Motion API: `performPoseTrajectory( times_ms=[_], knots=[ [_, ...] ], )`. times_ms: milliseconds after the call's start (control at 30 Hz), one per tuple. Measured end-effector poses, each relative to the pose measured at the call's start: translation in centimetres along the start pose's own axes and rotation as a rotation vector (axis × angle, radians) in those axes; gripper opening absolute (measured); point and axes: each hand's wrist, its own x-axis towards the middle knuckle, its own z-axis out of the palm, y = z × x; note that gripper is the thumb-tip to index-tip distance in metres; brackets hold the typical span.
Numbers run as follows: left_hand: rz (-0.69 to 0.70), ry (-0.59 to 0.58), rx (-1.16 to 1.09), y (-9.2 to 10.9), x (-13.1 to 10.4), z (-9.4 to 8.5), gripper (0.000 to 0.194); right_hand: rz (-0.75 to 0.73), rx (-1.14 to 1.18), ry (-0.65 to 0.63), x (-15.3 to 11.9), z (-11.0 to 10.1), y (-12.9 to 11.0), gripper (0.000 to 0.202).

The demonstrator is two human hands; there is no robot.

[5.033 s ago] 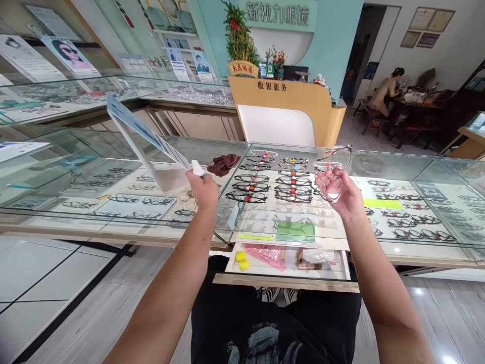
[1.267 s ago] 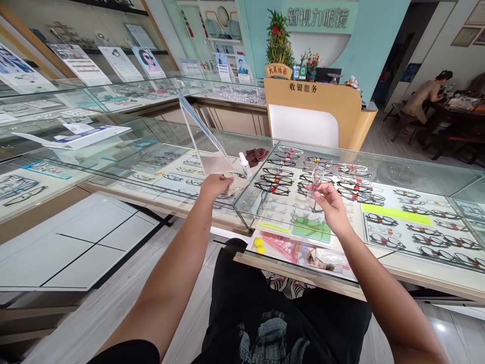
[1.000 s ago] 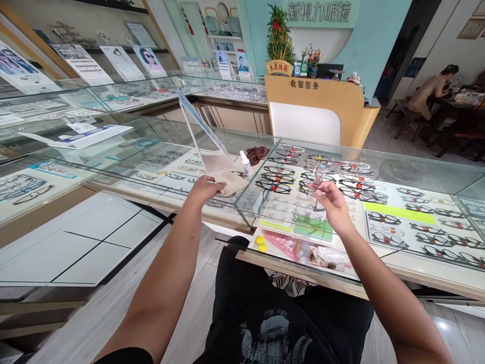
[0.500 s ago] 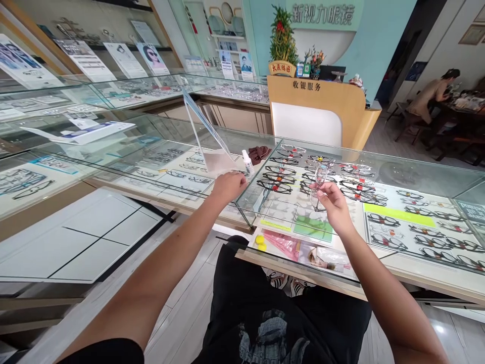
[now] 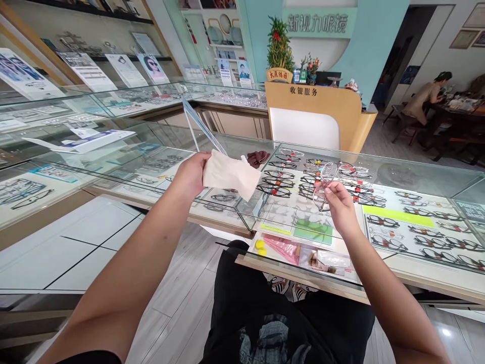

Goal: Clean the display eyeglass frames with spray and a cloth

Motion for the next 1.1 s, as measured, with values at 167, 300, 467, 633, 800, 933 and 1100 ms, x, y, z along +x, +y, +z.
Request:
performPoseTrajectory(
  times_ms=[167, 300, 467, 633, 800, 933, 1100],
  knots=[
    [-0.011, -0.245, -0.45, 3.1, -3.9, 2.8, 0.019, 0.071, 0.172, -0.051, -0.6, 1.5, -2.5, 0.036],
    [-0.037, -0.455, -0.56, 4.5, -6.6, 5.6, 0.02, 0.098, 0.265, -0.116, -1.1, 3.1, -3.4, 0.04],
    [-0.026, -0.602, -0.65, 4.5, -8.2, 8.5, 0.028, 0.061, 0.295, -0.136, -1.3, 3.6, -3.5, 0.037],
    [-0.095, -0.64, -0.653, 2.9, -8.7, 10.1, 0.028, 0.027, 0.266, -0.09, -1.3, 3.0, -4.0, 0.038],
    [-0.243, -0.685, -0.673, 1.4, -9.2, 11.0, 0.031, 0.023, 0.251, -0.046, -1.1, 2.6, -4.5, 0.039],
    [-0.212, -0.762, -0.661, 0.7, -9.9, 10.9, 0.044, 0.042, 0.219, -0.022, -0.9, 2.2, -4.6, 0.041],
    [0.032, -0.647, -0.516, 0.5, -10.4, 10.7, 0.061, 0.049, 0.171, -0.023, -0.3, 1.9, -4.0, 0.039]
  ],
)
